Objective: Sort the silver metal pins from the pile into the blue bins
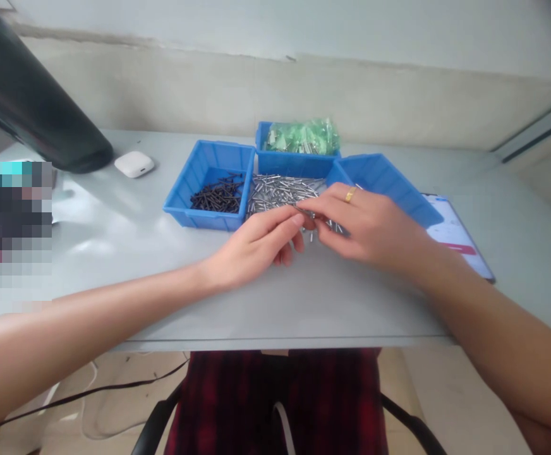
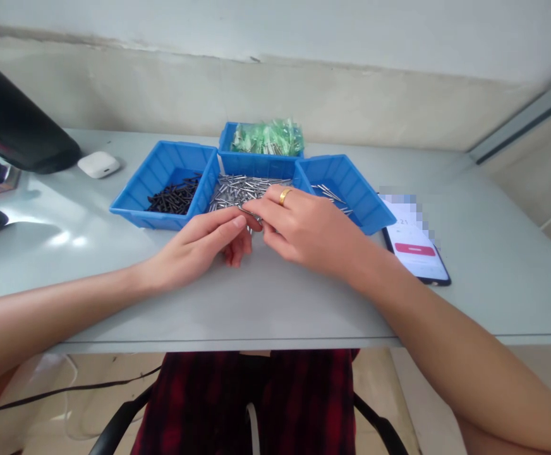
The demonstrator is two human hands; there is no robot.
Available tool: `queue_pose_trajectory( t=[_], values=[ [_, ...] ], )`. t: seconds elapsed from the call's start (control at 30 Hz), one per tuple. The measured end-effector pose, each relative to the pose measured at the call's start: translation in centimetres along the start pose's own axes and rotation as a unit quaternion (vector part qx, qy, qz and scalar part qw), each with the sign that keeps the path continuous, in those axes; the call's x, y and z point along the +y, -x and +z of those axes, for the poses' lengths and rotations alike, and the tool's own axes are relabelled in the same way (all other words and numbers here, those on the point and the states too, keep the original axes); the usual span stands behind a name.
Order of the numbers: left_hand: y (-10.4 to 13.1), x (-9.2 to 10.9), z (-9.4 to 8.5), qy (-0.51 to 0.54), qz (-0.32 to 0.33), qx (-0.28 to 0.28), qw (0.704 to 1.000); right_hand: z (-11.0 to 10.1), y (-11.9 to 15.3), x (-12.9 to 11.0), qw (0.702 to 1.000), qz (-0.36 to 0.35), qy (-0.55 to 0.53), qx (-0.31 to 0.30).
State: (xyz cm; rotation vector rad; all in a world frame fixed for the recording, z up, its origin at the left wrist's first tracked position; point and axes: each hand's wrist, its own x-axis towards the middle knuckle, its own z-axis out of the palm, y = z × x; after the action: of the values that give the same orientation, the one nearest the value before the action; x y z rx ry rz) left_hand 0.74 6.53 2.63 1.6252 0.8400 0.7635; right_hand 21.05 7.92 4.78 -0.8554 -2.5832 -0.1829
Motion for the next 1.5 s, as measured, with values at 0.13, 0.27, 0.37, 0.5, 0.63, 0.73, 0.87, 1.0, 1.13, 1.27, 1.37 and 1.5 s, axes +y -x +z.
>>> queue_pose_trajectory(
  t=[0.13, 0.27, 0.37, 0.5, 0.63, 0.73, 0.87, 1.0, 1.13, 1.27, 1.37, 1.5],
  values=[
    [0.0, 0.2, 0.0, -0.007, -0.009, -0.001, 1.000, 0.0, 0.0, -0.1, 1.000, -0.011, -0.008, 0.001],
    [0.0, 0.4, 0.1, -0.015, -0.010, -0.008, 1.000, 0.1, 0.0, -0.3, 1.000, -0.018, -0.009, 0.003],
    [0.0, 0.4, 0.0, -0.018, -0.006, -0.011, 1.000, 0.0, 0.1, -0.4, 1.000, -0.017, -0.007, 0.005],
    [0.0, 0.4, 0.0, -0.015, -0.011, -0.012, 1.000, -0.1, 0.0, -0.6, 1.000, -0.017, -0.019, -0.003],
    [0.0, 0.4, 0.0, -0.012, -0.005, -0.016, 1.000, -0.2, 0.0, -0.6, 0.999, -0.018, -0.030, -0.007],
    [0.0, 0.5, 0.0, -0.017, -0.002, -0.022, 1.000, -0.3, 0.0, -0.6, 0.999, -0.020, -0.041, -0.010],
    [0.0, 0.4, 0.0, -0.023, 0.001, -0.026, 0.999, -0.6, 0.0, -0.7, 0.998, -0.026, -0.058, -0.010],
    [0.0, 0.4, 0.0, -0.019, 0.005, -0.030, 0.999, -0.7, 0.1, -0.7, 0.997, -0.029, -0.072, -0.010],
    [0.0, 0.5, -0.1, -0.028, 0.003, -0.038, 0.999, -0.9, 0.2, -0.8, 0.996, -0.043, -0.078, -0.004],
    [0.1, 0.7, -0.1, -0.033, -0.002, -0.039, 0.999, -1.1, 0.1, -0.8, 0.996, -0.055, -0.074, -0.002],
    [0.1, 0.7, -0.1, -0.034, -0.005, -0.036, 0.999, -1.1, 0.1, -0.7, 0.996, -0.065, -0.065, 0.005],
    [0.1, 0.6, 0.0, -0.033, -0.009, -0.028, 0.999, -1.0, 0.1, -0.4, 0.996, -0.077, -0.054, 0.007]
  ],
)
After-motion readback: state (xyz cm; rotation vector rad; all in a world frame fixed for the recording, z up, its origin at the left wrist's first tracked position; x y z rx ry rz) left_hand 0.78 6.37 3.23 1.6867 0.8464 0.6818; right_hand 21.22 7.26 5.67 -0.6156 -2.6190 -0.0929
